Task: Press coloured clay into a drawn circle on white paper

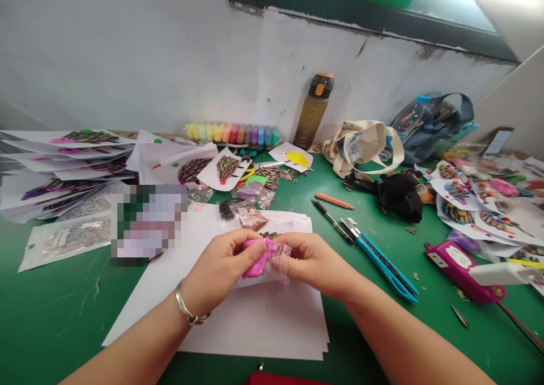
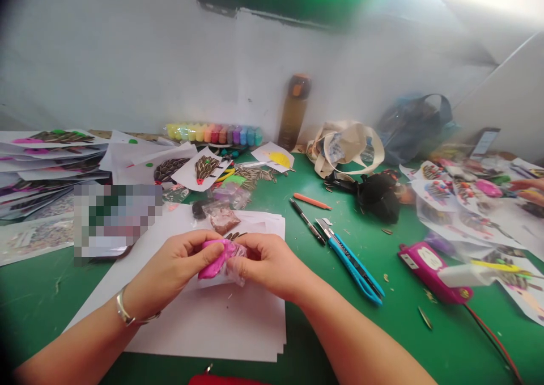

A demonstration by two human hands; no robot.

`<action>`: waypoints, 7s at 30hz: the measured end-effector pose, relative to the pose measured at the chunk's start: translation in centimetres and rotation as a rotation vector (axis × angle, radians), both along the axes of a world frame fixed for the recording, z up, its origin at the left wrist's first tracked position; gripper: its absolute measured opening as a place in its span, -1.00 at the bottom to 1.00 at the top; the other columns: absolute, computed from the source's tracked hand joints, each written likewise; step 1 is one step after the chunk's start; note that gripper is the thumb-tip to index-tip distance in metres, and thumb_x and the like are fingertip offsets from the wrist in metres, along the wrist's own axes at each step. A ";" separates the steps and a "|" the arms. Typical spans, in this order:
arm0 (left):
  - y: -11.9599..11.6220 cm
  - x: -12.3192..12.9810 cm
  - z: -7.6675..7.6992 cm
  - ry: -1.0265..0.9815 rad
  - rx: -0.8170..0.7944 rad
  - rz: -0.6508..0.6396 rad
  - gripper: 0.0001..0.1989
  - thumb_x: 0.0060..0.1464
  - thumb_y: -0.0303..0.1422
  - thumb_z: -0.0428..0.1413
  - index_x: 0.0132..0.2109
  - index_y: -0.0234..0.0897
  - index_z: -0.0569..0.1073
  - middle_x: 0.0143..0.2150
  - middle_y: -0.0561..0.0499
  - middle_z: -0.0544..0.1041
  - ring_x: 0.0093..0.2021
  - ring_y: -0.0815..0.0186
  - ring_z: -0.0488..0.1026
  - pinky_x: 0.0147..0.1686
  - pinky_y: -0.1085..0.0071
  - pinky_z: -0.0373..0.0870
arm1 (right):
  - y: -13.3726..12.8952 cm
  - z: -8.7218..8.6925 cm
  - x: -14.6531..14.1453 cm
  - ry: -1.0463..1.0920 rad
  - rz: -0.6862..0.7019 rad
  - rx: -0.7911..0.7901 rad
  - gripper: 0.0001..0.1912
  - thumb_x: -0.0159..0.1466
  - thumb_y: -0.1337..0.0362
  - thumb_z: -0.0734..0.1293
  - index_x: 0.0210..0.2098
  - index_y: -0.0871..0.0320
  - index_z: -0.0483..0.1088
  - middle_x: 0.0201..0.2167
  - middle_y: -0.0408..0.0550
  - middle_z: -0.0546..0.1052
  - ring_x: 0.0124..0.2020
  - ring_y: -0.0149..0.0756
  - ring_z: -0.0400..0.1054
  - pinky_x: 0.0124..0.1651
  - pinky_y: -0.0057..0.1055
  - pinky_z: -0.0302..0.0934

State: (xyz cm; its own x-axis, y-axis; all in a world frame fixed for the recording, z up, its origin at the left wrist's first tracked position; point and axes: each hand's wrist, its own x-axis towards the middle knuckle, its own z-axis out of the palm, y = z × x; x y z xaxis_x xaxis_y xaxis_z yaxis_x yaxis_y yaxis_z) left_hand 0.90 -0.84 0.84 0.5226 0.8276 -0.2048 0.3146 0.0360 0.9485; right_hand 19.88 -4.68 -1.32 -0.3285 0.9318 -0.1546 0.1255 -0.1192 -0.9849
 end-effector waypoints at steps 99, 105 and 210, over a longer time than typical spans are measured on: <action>4.4 -3.6 -2.8 0.311 0.634 0.436 -0.49 0.12 -0.14 0.07 0.18 -0.24 0.35 0.22 -0.10 0.36 0.21 0.10 0.28 0.21 0.12 0.19 | 1.7 -1.4 1.5 0.199 -0.437 -0.019 -0.82 0.18 0.25 0.37 -0.23 0.16 0.48 -0.43 -0.13 0.47 -0.44 -0.43 0.34 -0.31 -0.44 0.22; 2.8 -2.6 -2.0 0.296 1.062 0.423 -0.66 0.14 -0.30 0.08 0.04 -0.33 0.47 0.15 -0.17 0.41 0.17 0.15 0.32 0.22 0.16 0.18 | 1.5 -1.3 1.2 0.167 -0.415 -0.042 -0.81 0.19 0.18 0.36 -0.32 0.19 0.45 -0.44 -0.08 0.51 -0.49 -0.38 0.39 -0.35 -0.39 0.28; 1.7 -1.8 -3.0 0.370 0.736 -0.020 -0.73 0.24 -0.31 -0.05 -0.02 -0.15 0.49 -0.30 0.11 0.60 -0.19 0.30 0.50 -0.17 0.37 0.34 | 1.5 -1.4 1.3 -0.409 -0.371 0.228 -0.80 0.20 0.16 0.30 -0.43 0.14 0.46 -0.48 -0.15 0.49 -0.42 -0.35 0.34 -0.35 -0.44 0.19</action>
State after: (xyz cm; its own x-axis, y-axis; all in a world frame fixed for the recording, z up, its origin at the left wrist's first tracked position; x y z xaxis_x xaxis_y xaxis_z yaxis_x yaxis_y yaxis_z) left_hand -0.94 0.87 -2.13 0.5437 0.8087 0.2246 0.6058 -0.5633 0.5618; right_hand 21.21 -3.14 -2.72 0.0692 0.9974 0.0180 0.4901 -0.0183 -0.8714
